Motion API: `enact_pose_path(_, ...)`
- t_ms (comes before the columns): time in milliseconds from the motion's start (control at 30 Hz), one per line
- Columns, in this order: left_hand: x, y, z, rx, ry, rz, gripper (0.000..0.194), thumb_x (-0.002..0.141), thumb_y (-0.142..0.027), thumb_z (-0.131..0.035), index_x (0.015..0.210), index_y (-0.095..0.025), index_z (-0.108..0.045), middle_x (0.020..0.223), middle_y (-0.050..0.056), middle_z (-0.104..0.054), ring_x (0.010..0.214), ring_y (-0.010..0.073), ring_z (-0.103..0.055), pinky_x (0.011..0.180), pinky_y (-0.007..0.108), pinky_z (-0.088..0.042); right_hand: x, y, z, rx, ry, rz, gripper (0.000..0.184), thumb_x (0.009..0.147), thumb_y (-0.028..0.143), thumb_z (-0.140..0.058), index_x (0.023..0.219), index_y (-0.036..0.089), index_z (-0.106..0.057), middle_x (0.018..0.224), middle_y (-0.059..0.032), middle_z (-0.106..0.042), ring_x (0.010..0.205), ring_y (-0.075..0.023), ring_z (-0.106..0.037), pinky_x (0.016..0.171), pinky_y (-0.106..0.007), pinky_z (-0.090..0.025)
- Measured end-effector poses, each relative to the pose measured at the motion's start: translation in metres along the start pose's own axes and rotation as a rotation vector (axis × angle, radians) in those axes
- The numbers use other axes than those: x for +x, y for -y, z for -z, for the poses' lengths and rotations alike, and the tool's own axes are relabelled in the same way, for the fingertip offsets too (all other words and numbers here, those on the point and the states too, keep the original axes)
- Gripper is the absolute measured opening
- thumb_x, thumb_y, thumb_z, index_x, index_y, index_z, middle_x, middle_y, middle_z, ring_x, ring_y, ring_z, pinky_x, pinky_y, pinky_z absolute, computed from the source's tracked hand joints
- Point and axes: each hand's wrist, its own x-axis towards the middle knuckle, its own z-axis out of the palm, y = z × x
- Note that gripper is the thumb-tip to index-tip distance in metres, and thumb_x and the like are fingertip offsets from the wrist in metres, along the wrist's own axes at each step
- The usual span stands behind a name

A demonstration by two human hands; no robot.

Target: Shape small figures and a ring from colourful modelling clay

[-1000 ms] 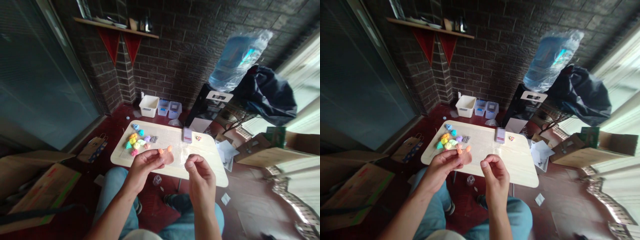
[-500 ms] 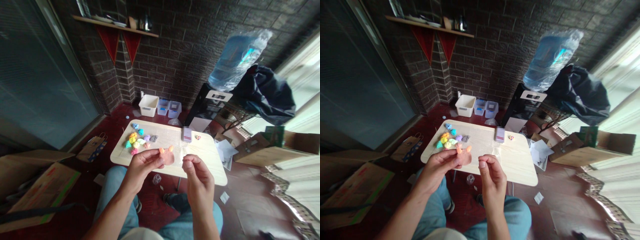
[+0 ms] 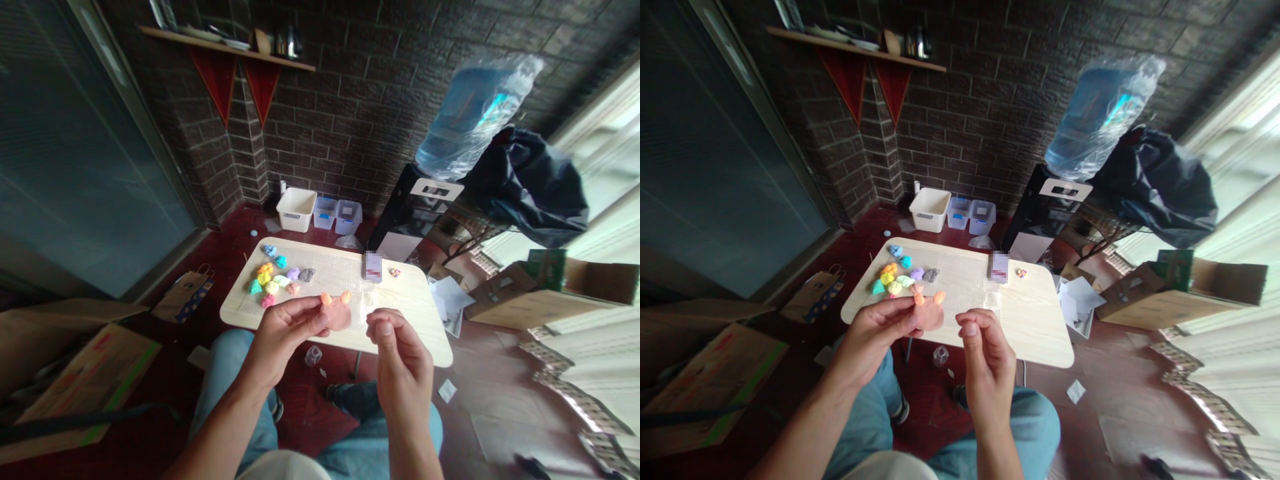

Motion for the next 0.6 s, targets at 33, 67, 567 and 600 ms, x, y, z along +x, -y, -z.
enact_pose_path(33,-0.0001,0.0,-0.0001,-0.002,0.0,-0.001,0.031,0.069,-0.029,-0.082,0.096,-0.015,-0.077,0.093,0.009,-0.077,0.079,0.0177,-0.068,0.067,0.026,-0.057,0.0,0.0007,-0.0001,-0.01,0.007,0.011,0.015,0.094,0.03,-0.055,0.087,0.024,-0.067,0.083,0.001,-0.057,0.076,-0.0129,-0.05,0.069,-0.026,-0.037)
enact_pose_path(67,-0.0002,0.0,-0.0001,-0.005,-0.001,-0.002,0.031,0.069,-0.029,-0.082,0.096,-0.015,-0.077,0.093,0.008,-0.077,0.079,0.0173,-0.068,0.067,0.026,-0.057,0.0001,0.0014,-0.0002,-0.012,0.013,0.022,0.018,0.095,0.03,-0.053,0.086,0.024,-0.067,0.082,0.001,-0.057,0.076,-0.0129,-0.049,0.069,-0.026,-0.037)
enact_pose_path(567,-0.0059,-0.0049,-0.0013,-0.024,0.001,0.001,0.029,0.07,-0.026,-0.081,0.097,-0.017,-0.077,0.104,0.006,-0.076,0.078,0.0135,-0.069,0.067,0.02,-0.058,0.0017,0.0038,-0.0032,0.102,0.028,0.05,0.008,0.092,0.025,-0.06,0.089,0.024,-0.067,0.083,0.0006,-0.06,0.079,-0.0125,-0.055,0.071,-0.025,-0.043)
enact_pose_path(600,-0.0067,-0.0055,-0.0022,-0.023,0.002,0.002,0.029,0.07,-0.027,-0.081,0.097,-0.017,-0.077,0.103,0.006,-0.076,0.078,0.0134,-0.069,0.067,0.02,-0.058,0.001,0.0034,-0.0031,0.092,0.018,0.041,0.006,0.09,0.024,-0.063,0.092,0.025,-0.068,0.085,0.0007,-0.062,0.081,-0.0124,-0.056,0.072,-0.025,-0.044)
